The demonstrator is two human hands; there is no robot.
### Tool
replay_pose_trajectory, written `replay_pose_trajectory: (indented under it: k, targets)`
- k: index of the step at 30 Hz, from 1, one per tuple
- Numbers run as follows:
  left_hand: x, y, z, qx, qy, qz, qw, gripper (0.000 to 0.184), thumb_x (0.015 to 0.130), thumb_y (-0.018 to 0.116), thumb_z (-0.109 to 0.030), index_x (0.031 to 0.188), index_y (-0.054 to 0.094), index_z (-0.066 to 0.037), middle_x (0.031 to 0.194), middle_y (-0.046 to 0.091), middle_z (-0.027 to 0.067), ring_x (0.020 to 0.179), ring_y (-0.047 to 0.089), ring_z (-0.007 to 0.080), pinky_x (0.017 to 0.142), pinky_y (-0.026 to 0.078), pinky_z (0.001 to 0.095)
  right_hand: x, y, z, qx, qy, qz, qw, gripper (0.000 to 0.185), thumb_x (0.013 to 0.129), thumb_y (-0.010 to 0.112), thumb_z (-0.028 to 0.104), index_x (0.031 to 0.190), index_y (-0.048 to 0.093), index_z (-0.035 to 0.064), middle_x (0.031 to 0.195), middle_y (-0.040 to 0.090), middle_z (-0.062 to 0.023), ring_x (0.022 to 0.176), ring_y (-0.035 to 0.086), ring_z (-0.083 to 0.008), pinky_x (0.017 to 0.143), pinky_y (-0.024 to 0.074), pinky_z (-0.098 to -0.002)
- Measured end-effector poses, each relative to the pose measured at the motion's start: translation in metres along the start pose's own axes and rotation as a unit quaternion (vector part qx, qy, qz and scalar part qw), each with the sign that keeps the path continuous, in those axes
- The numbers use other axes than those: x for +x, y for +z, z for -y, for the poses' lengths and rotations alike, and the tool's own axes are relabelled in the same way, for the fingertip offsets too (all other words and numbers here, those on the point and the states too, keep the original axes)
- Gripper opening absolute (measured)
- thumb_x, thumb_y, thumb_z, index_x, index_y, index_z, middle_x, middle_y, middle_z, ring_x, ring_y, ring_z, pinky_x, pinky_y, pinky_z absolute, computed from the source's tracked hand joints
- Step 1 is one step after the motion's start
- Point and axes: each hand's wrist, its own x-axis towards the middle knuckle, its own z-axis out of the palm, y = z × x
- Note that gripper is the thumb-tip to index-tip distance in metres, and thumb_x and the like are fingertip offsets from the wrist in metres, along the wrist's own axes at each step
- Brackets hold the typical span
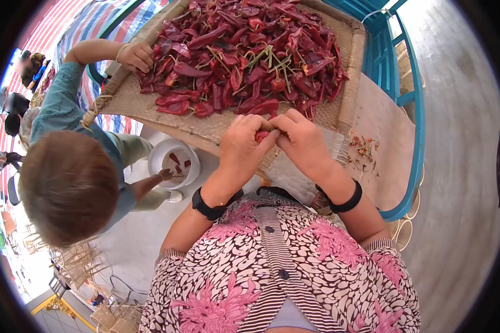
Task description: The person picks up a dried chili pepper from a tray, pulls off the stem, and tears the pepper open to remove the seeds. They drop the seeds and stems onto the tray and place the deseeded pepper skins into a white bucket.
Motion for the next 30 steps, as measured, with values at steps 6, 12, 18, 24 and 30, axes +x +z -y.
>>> replay_pose_trajectory:
  k: [6,12,18,24,30]
  targets:
    - [-0.008,-0.003,-0.002,-0.155,-0.001,0.011,0.988,0.034,0.079,0.072,-0.005,0.111,0.06,-0.004,0.116,0.059,0.0079,0.075,0.051,0.0118,0.068,0.044,0.024,0.003,-0.017,0.007,0.204,0.098,-0.009,0.974,0.014,0.079,0.068,0.004,0.093,0.067,0.0048,0.084,0.056,-0.0065,0.074,0.06,-0.017,0.064,0.0489,-0.0306]
    - [-0.016,0.003,0.005,-0.202,-0.07,0.045,0.976,0.042,0.079,0.072,-0.005,0.119,0.057,-0.004,0.118,0.06,0.0097,0.083,0.055,0.0157,0.072,0.047,0.0269,-0.004,-0.017,-0.002,0.415,0.214,0.049,0.883,0.015,0.086,0.067,0.007,0.099,0.064,0.0023,0.09,0.06,-0.0013,0.079,0.058,-0.0088,0.067,0.0477,-0.025]
    - [-0.012,0.003,0.015,-0.043,0.074,0.059,0.995,0.042,0.075,0.074,-0.011,0.114,0.06,-0.006,0.096,0.063,0.0114,0.083,0.058,0.0306,0.072,0.048,0.0368,-0.009,-0.023,-0.006,0.439,0.232,0.055,0.866,0.02,0.087,0.067,0.009,0.106,0.062,0.0017,0.093,0.062,0.0002,0.081,0.058,-0.0072,0.068,0.0481,-0.0226]
    - [-0.011,-0.005,0.013,0.025,0.062,0.076,0.995,0.035,0.071,0.072,-0.003,0.105,0.063,-0.004,0.09,0.063,0.0087,0.08,0.056,0.0289,0.069,0.046,0.0368,-0.012,-0.029,0.01,0.156,0.088,0.017,0.984,0.023,0.079,0.072,0.008,0.101,0.065,0.0015,0.089,0.062,-0.0066,0.073,0.062,-0.0143,0.063,0.0507,-0.0266]
    - [-0.013,0.002,0.015,0.05,0.069,0.048,0.995,0.025,0.07,0.07,0.0,0.092,0.06,-0.004,0.081,0.059,0.0098,0.079,0.054,0.0313,0.068,0.044,0.0401,-0.014,-0.018,0.009,0.074,0.044,0.019,0.996,0.018,0.076,0.07,0.006,0.092,0.061,0.0039,0.085,0.058,-0.0096,0.069,0.063,-0.0242,0.059,0.0508,-0.033]
